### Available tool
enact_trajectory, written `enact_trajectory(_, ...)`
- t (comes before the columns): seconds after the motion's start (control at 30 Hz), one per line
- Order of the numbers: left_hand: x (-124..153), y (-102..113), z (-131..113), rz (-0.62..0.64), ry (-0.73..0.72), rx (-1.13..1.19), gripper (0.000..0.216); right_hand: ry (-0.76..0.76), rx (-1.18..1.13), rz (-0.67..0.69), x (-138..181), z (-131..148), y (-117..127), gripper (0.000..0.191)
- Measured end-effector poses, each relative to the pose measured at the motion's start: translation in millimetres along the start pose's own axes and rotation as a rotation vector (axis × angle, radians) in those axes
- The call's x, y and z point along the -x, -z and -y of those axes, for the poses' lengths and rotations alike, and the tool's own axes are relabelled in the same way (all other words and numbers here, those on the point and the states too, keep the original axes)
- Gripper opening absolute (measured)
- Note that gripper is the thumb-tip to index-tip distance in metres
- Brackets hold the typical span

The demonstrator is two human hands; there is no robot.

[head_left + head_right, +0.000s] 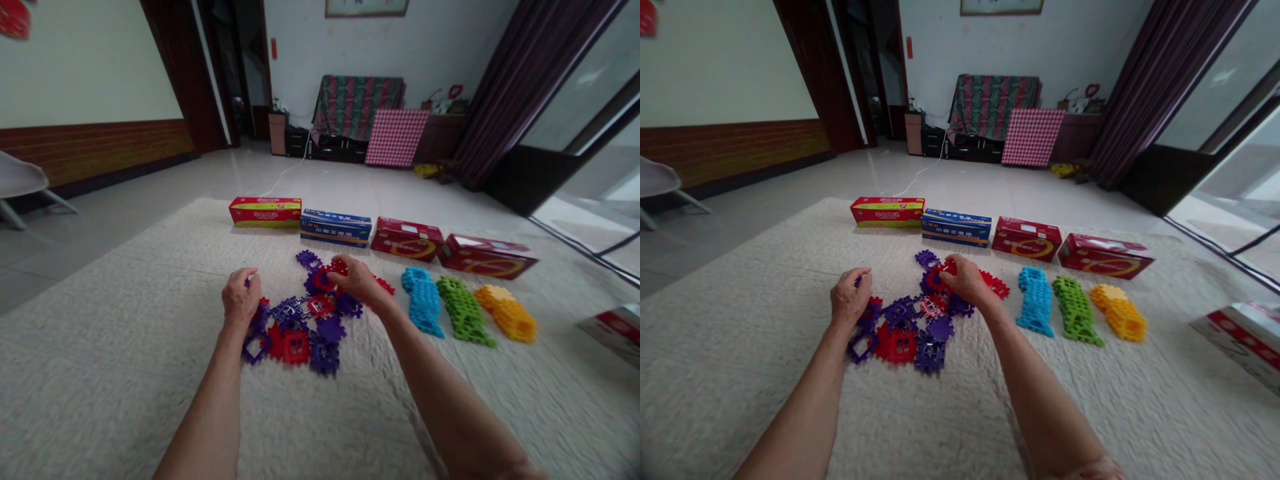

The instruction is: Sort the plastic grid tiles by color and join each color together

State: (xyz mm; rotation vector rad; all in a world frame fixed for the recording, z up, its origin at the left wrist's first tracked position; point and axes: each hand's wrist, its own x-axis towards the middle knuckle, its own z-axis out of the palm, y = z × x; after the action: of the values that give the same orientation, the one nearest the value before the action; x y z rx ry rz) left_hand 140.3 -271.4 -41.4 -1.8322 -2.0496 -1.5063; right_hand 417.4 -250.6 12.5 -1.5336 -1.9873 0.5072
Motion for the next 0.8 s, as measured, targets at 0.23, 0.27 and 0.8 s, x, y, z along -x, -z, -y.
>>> enact_trajectory(0.23, -1.7, 1.9, -3.8, -0.013, -0.027, -0.019, 0.023, -0.106, 0.275, -0.032, -0.1, -47.8, 54.4, 0.036)
enact_trajectory(0.27, -1.7, 1.8, -6.9, -0.003, -0.053, -0.019, 0.023, -0.125, 0.284, -0.035, -0.1, -50.3, 56.5, 0.037)
enact_trajectory(0.8, 62.8, -26.2, -122.4, 0.553, -0.604, 0.030, 0.021, -0.161, 0.427, 0.016, 1.0, -62.4, 47.4, 0.038)
